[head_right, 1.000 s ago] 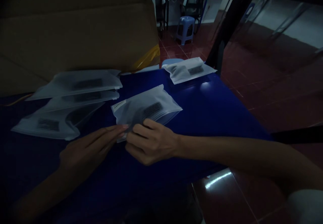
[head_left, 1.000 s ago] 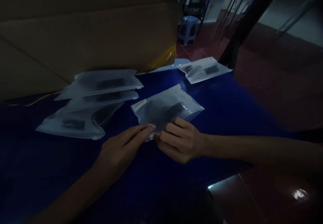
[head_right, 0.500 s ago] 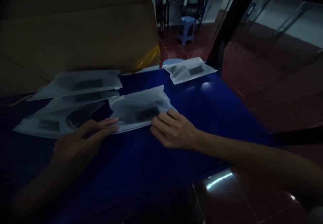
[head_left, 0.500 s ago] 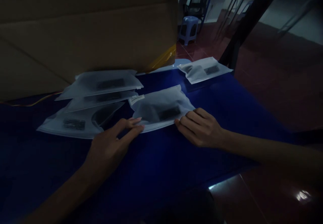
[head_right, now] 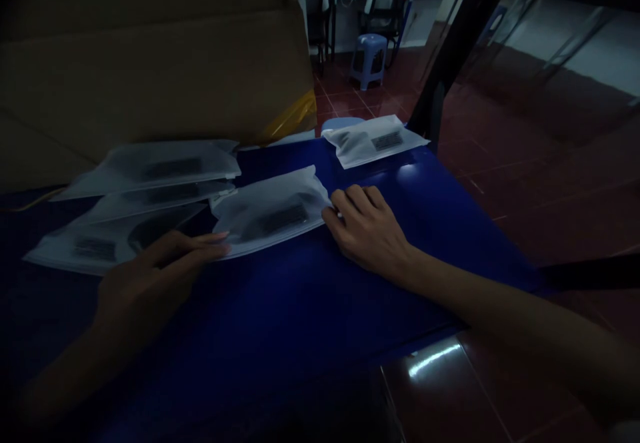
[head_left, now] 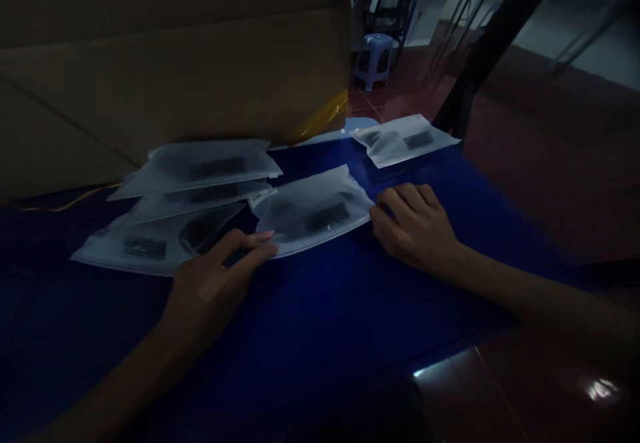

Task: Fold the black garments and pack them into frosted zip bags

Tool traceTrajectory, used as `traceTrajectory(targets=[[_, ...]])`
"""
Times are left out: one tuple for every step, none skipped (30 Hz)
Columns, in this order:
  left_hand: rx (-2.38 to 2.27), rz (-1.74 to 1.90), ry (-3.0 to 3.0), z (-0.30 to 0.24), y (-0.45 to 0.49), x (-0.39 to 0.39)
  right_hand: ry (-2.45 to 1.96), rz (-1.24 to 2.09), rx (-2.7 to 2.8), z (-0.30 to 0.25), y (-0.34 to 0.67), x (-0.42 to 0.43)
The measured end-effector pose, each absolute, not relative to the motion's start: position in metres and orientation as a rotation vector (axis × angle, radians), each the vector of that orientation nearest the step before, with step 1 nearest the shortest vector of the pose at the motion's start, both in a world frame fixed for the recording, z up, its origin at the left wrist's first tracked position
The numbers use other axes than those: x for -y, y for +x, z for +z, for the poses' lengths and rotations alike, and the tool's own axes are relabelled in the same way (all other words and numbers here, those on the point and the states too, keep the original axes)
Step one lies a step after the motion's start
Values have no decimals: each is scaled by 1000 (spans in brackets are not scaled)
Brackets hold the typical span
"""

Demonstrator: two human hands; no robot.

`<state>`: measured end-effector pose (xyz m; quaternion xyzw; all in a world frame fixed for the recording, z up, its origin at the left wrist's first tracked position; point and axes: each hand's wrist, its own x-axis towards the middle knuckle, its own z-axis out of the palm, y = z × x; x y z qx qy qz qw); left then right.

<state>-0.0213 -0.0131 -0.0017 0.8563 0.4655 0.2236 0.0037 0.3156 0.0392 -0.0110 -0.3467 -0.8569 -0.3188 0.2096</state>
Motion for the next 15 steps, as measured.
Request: traceTrajectory(targets=[[-1459, 700, 2724, -1, -20, 13, -953, -824, 2396, -9, 316, -40], [-1479, 708, 2763, 0, -19, 13, -941, -733, 2419, -6, 317, -41], [-1508, 724, 2808, 1, -18, 12, -919, -606, 2451, -4, 317, -42], [-1545, 728, 2854, 2, -17, 12, -884, -442, 2492, -1, 317, -42], [-1583, 716, 2897, 2, -15, 12, -832, -251, 2530, 2, 316, -41], [-1610, 686, 2943, 3, -13, 11, -769, -56, 2556, 4, 315, -39], [-1621, 658, 2988, 3, -11, 11, -708, 120, 2566, 5, 313, -37], [-1604, 621, 3031, 4, -8, 11, -656, 254, 2562, 6, 311, -34], [-1557, 599, 3069, 5, -5, 11, -621, 330, 2553, 7, 309, -31], [-1482, 591, 3108, 5, -1, 11, -594, 362, 2543, 7, 307, -29], [-1400, 592, 3146, 6, 2, 12, -565, 363, 2535, 6, 305, -26], [-1329, 587, 3174, 7, 5, 13, -530, 351, 2531, 6, 304, -24], [-1278, 570, 3197, 8, 8, 15, -485, 338, 2525, 5, 302, -22], [-1265, 547, 3208, 9, 10, 16, -434, 328, 2521, 4, 301, -21], [-1265, 528, 3221, 9, 12, 18, -382, 321, 2515, 3, 301, -21]])
